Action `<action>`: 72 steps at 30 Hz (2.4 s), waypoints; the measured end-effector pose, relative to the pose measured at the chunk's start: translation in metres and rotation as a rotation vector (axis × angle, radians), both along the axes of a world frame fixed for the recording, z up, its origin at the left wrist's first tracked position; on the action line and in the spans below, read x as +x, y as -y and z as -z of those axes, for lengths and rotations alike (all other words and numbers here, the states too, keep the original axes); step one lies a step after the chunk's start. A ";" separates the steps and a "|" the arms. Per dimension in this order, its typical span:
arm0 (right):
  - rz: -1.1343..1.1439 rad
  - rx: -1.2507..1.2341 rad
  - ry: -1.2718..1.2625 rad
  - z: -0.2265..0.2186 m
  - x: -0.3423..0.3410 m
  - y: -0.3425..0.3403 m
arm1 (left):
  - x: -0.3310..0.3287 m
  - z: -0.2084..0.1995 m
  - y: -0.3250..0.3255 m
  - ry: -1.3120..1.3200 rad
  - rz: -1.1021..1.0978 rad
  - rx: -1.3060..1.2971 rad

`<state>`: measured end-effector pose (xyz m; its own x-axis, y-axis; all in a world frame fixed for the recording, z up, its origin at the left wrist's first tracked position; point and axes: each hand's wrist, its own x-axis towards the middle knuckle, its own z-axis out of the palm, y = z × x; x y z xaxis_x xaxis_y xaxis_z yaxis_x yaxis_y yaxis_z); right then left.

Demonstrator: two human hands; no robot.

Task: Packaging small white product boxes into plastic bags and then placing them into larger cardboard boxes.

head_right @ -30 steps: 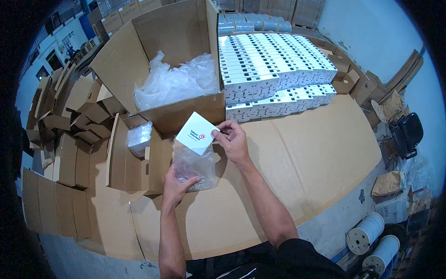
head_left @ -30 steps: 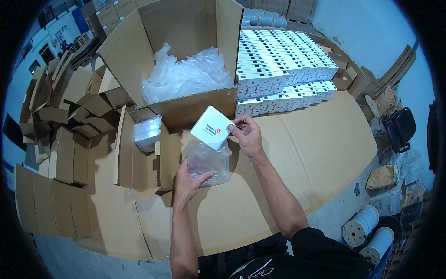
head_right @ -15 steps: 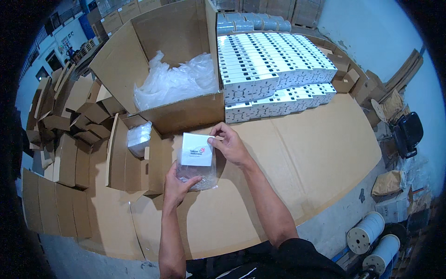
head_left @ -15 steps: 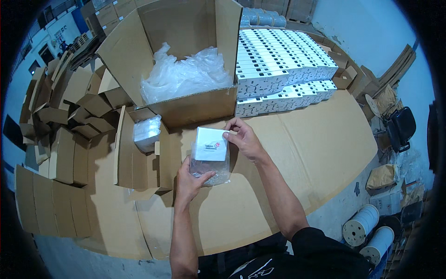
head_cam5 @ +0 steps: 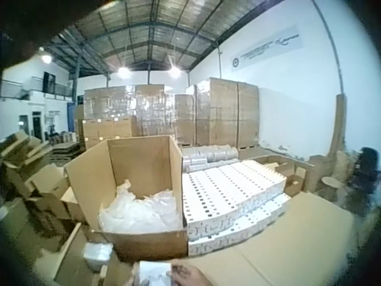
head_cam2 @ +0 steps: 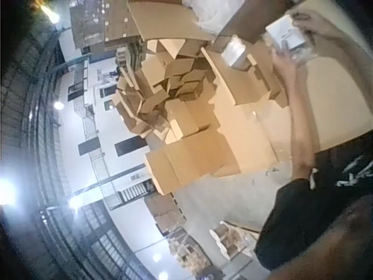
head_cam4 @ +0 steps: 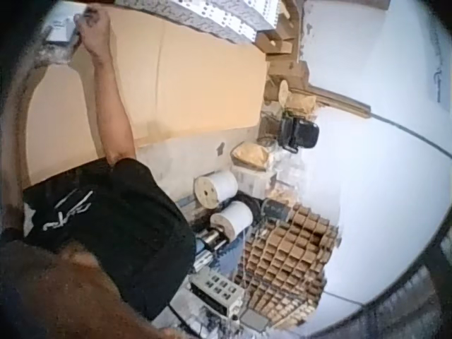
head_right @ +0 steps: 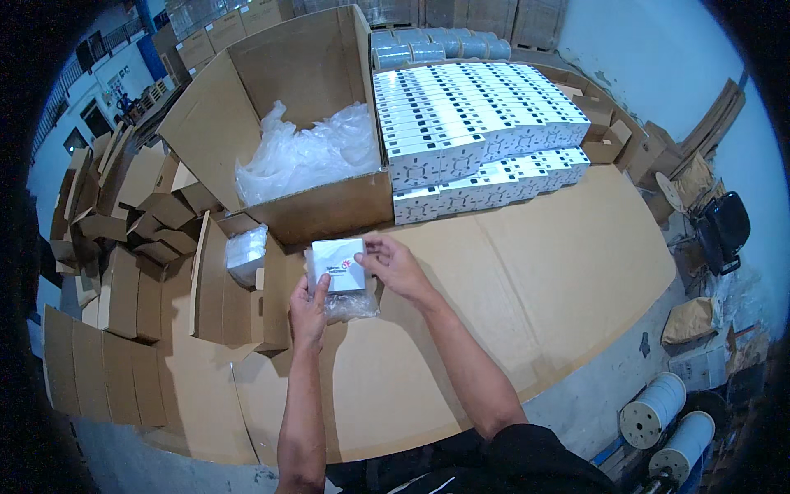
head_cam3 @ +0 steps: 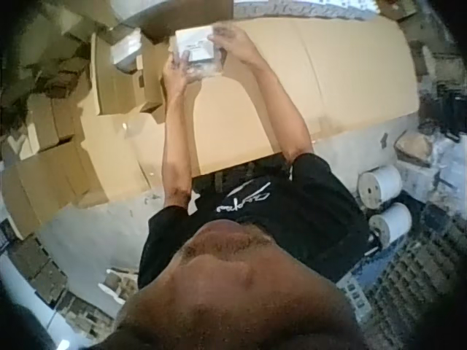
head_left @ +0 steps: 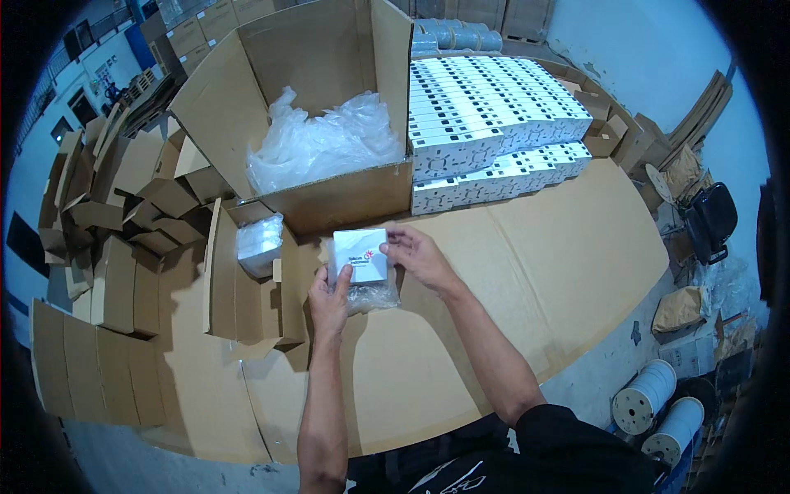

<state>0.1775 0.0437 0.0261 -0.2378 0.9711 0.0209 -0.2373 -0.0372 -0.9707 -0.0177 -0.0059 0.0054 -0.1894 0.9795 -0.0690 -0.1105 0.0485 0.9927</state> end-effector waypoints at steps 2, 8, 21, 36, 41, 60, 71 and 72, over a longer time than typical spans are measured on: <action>-0.046 -0.101 0.092 0.002 -0.003 0.005 | -0.001 0.002 -0.001 0.011 0.013 0.015; -0.001 -0.052 0.042 0.009 -0.008 0.001 | 0.005 -0.015 -0.004 -0.035 0.031 0.041; 0.101 -0.039 -0.257 0.010 -0.033 0.013 | 0.006 -0.014 -0.003 -0.020 -0.106 0.218; 0.090 0.088 -0.172 -0.016 -0.024 0.030 | 0.003 -0.037 0.008 -0.128 -0.088 0.333; 0.074 0.063 -0.228 -0.013 -0.025 0.026 | 0.007 -0.035 0.004 0.004 -0.076 0.228; 0.001 0.176 -0.015 0.009 -0.009 0.012 | 0.003 -0.017 -0.002 0.153 -0.061 0.183; -0.071 0.507 0.139 -0.019 0.008 0.016 | 0.007 -0.012 -0.006 0.197 -0.091 0.206; -0.072 0.507 0.139 -0.021 0.008 0.018 | 0.006 -0.013 -0.006 0.182 -0.084 0.179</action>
<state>0.1853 0.0259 0.0472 -0.3372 0.8285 0.4471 -0.1197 0.4333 -0.8933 -0.0116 -0.0002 0.0179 -0.2709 0.9605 0.0631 -0.2843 -0.1425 0.9481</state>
